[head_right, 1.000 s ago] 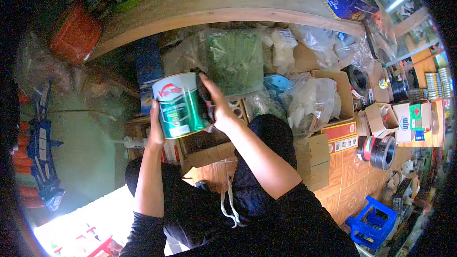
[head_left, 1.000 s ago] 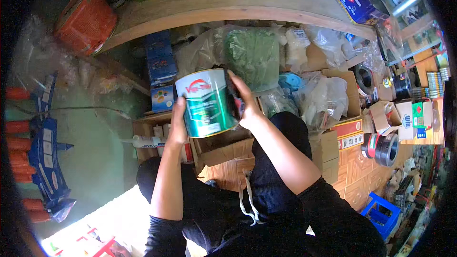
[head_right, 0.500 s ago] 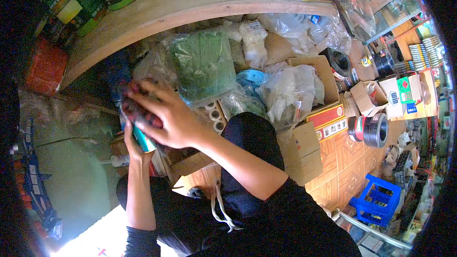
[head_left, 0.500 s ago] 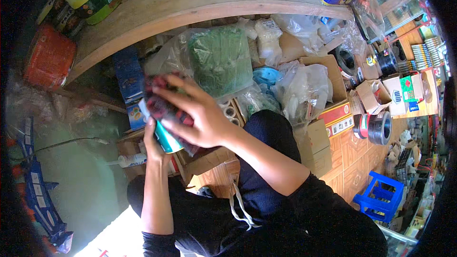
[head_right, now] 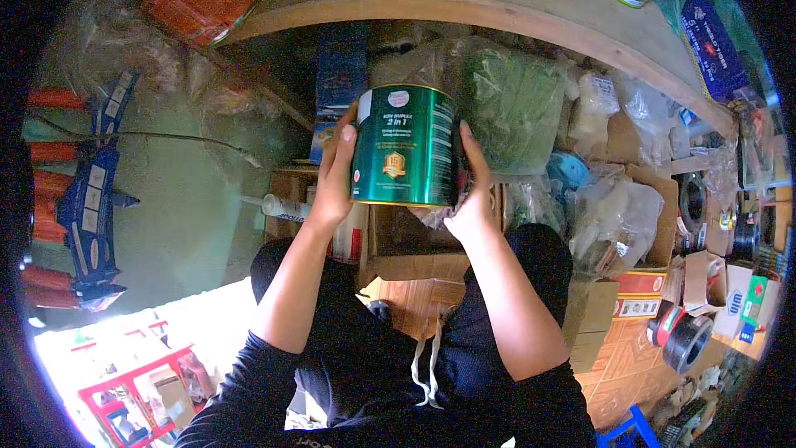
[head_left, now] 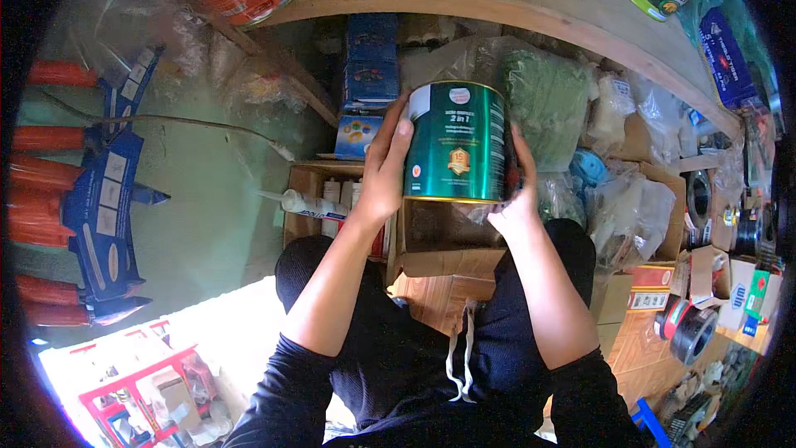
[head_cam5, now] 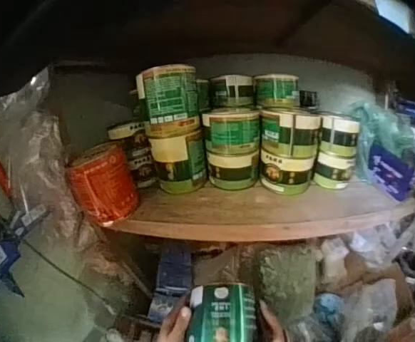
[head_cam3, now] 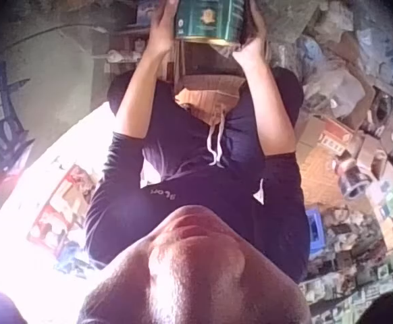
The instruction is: The person is organizing light bulb boxes and paint cans on shelves in a hardware store.
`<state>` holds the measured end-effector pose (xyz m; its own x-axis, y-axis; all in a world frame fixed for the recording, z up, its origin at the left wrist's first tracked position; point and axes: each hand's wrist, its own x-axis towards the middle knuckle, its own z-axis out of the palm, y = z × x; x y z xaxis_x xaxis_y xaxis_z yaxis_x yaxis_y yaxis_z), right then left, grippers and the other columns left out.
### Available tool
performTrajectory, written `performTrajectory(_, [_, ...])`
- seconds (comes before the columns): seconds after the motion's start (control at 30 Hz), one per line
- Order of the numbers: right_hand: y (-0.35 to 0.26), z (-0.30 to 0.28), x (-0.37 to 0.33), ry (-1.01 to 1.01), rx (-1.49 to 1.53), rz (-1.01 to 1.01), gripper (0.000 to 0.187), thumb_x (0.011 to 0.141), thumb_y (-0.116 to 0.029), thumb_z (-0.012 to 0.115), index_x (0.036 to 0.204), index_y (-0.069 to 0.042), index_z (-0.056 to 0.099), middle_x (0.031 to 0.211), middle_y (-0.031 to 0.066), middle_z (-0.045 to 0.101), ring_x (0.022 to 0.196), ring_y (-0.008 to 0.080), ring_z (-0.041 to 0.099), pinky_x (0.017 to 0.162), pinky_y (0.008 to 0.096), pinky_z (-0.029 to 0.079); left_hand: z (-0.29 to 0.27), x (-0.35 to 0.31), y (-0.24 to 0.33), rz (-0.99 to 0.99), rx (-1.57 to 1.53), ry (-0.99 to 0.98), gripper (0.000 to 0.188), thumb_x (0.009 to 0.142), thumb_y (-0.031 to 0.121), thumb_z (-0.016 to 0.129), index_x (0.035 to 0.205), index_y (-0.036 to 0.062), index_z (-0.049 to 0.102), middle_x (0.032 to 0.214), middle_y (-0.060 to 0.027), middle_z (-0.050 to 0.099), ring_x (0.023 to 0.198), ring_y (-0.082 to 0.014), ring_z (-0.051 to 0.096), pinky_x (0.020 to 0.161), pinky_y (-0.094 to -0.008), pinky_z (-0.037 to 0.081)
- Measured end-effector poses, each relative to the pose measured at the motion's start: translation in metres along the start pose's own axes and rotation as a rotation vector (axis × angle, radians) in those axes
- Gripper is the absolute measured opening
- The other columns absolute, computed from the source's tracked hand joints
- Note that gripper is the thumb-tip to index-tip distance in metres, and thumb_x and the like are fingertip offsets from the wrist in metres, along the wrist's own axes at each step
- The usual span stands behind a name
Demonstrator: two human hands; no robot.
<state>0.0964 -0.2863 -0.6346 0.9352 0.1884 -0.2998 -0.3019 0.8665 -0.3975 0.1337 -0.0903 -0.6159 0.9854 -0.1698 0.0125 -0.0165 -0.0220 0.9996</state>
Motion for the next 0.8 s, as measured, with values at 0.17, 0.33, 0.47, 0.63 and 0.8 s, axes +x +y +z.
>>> performTrajectory(0.17, [-0.004, 0.015, -0.003, 0.264, -0.638, -0.299, 0.054, 0.101, -0.054, 0.062, 0.116, -0.003, 0.068, 0.098, 0.0075, 0.074, 0.084, 0.0186, 0.071, 0.077, 0.0326, 0.056, 0.01, -0.002, -0.011, -0.048, -0.19, 0.033, 0.057, 0.113, 0.037, 0.036, 0.158, 0.0008, 0.039, 0.155, -0.0146, 0.049, 0.142, -0.0214, 0.046, 0.12, -0.035, 0.032])
performTrajectory(0.33, [0.002, 0.043, -0.02, 0.132, -1.478, -0.741, 0.056, 0.099, -0.041, 0.065, 0.132, 0.004, 0.06, 0.123, 0.0251, 0.067, 0.108, 0.0385, 0.069, 0.092, 0.0457, 0.056, 0.004, 0.002, -0.002, -0.466, -0.448, -0.022, 0.052, 0.108, 0.05, 0.046, 0.135, 0.0074, 0.06, 0.123, -0.011, 0.071, 0.105, -0.0207, 0.07, 0.097, -0.0394, 0.056])
performTrajectory(0.47, [0.001, 0.056, -0.016, -0.247, -1.932, -1.081, 0.065, 0.095, -0.036, 0.07, 0.144, 0.003, 0.052, 0.161, 0.0271, 0.032, 0.139, 0.0544, 0.045, 0.115, 0.0537, 0.042, -0.004, -0.017, -0.008, -0.462, -0.53, -0.054, 0.07, 0.101, 0.06, 0.053, 0.151, 0.0121, 0.047, 0.14, -0.0146, 0.062, 0.119, -0.0267, 0.065, 0.105, -0.0471, 0.054])
performTrajectory(0.63, [-0.012, 0.017, 0.004, 0.039, -0.782, -0.379, 0.06, 0.102, -0.046, 0.062, 0.138, 0.001, 0.059, 0.126, 0.0203, 0.067, 0.113, 0.0288, 0.065, 0.102, 0.0377, 0.047, 0.006, -0.009, -0.021, -0.343, -0.657, -0.026, 0.072, 0.091, 0.056, 0.069, 0.135, 0.0009, 0.059, 0.122, -0.016, 0.07, 0.106, -0.0291, 0.071, 0.095, -0.0466, 0.058])
performTrajectory(0.8, [0.011, 0.018, 0.006, 0.467, -0.675, -0.252, 0.08, 0.101, -0.065, 0.05, 0.125, 0.009, 0.063, 0.124, 0.02, 0.067, 0.113, 0.0256, 0.062, 0.101, 0.0381, 0.045, 0.002, -0.004, -0.028, -0.266, -0.67, -0.063, 0.083, 0.084, 0.065, 0.071, 0.135, 0.0006, 0.059, 0.119, -0.015, 0.072, 0.101, -0.0275, 0.072, 0.093, -0.0428, 0.06])
